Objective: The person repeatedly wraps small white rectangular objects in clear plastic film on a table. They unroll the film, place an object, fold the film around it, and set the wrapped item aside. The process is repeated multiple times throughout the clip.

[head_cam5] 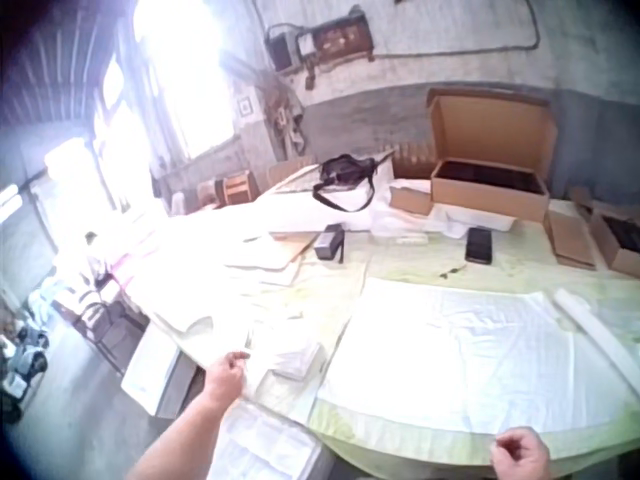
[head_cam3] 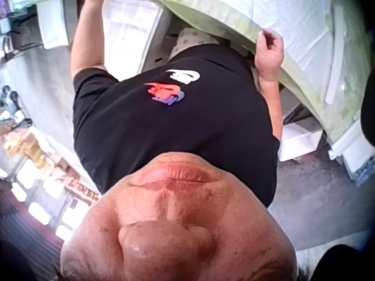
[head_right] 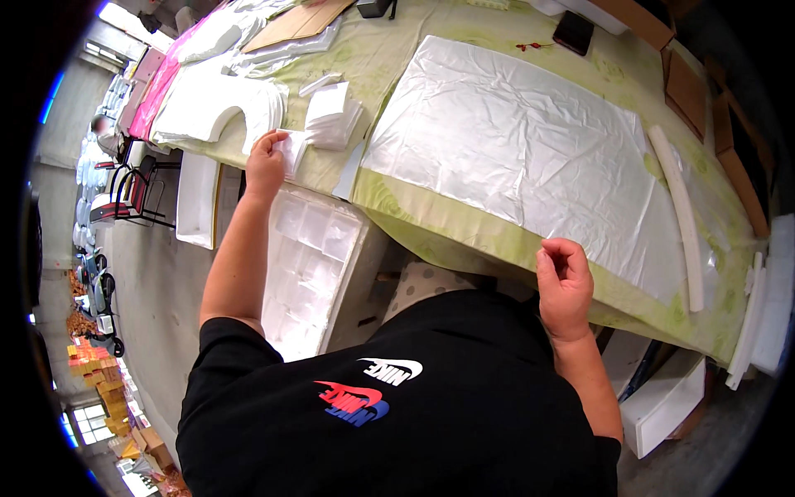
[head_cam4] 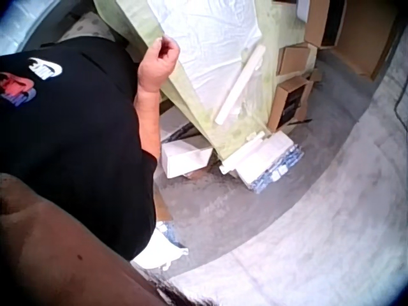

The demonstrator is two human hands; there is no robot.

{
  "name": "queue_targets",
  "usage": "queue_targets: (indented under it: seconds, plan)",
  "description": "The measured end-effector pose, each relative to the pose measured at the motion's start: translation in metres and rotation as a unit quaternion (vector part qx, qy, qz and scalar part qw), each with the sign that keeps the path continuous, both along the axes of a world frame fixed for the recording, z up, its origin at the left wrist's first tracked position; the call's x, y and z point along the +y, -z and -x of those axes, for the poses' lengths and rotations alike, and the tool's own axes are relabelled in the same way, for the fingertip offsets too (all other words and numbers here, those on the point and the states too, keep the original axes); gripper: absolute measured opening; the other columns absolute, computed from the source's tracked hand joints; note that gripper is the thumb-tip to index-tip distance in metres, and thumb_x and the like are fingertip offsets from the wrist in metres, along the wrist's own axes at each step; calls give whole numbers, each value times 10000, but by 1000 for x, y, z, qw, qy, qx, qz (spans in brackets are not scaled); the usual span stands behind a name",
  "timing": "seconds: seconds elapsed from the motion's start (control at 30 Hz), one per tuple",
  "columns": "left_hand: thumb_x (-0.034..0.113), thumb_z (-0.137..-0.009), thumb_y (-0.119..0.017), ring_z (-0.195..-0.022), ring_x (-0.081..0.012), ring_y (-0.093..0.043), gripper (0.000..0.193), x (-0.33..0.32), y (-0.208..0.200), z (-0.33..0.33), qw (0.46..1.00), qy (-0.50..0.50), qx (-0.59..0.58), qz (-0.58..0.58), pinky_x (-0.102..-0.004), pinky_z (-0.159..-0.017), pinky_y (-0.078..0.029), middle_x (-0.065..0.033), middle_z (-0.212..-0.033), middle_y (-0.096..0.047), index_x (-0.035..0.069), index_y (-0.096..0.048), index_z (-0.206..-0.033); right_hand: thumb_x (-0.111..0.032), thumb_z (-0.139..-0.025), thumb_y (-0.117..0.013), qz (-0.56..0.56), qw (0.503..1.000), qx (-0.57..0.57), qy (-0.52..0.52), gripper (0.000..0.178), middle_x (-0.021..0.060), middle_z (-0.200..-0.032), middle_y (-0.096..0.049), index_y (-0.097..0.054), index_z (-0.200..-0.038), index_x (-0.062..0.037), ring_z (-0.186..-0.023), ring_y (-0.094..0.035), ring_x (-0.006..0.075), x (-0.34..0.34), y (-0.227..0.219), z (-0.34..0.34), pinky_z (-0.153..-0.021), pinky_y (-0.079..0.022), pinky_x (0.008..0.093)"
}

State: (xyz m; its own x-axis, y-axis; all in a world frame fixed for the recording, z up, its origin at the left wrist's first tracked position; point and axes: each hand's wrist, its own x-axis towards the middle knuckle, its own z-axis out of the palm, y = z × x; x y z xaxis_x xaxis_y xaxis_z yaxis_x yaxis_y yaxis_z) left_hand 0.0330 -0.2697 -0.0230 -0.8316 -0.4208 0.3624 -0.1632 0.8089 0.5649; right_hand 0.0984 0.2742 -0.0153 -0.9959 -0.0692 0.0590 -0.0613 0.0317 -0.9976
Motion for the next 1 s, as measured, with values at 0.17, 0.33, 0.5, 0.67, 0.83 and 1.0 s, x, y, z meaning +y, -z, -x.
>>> queue_targets:
  seconds: [0.17,0.33,0.5,0.67,0.83,1.0]
  plan:
    - [-4,-828,-542,-1250,-300,-576,342,30,-8,-8,991,-12,-15,135,-434,-1115,-416,-37,-1309,-676,147,-751,-1053,39,-994,-618,-68,993,65,68,127,9,-1025,-605,-625,-1108,-16,-939,-565,86,26,0,-2,-862,-472,229]
    - [-139,-760,-480,-1152,-310,-649,358,32,-17,-15,981,94,145,91,-396,-1015,-500,-154,-1227,-706,13,-718,-981,19,-882,-688,-398,861,229,219,295,139,-1194,-630,-635,-1169,-26,-1152,-576,293,122,-14,30,-1038,-459,391]
    - [-113,-976,-496,-1156,-234,-628,180,79,-5,-4,952,230,107,-170,-358,-1045,-472,-147,-1212,-676,5,-625,-1021,-181,-856,-704,-695,640,111,306,571,163,-1332,-616,-577,-1412,-187,-1281,-533,380,245,-12,53,-1099,-439,480]
    - [-154,-933,-549,-1126,-235,-638,213,185,-1,8,891,362,77,-262,-361,-1037,-475,-129,-1153,-676,14,-641,-1025,-220,-863,-701,-622,753,-82,200,643,160,-1316,-634,-526,-1482,-211,-1192,-583,392,273,-40,54,-1040,-485,479]
    - [-157,-883,-572,-1129,-241,-652,233,289,-35,7,843,476,22,-248,-350,-1013,-489,-135,-1146,-690,18,-651,-1015,-226,-888,-700,-524,829,-4,196,645,197,-1283,-640,-504,-1501,-188,-1121,-622,403,232,-54,17,-1012,-505,478]
    - [-39,-888,-676,-1399,-324,-509,365,399,-69,19,801,562,19,-206,-405,-1143,-418,-182,-1483,-540,54,-672,-1241,-101,-950,-657,-236,954,63,173,617,253,-1268,-584,-467,-1537,-114,-1161,-587,385,135,-27,-16,-1032,-477,429]
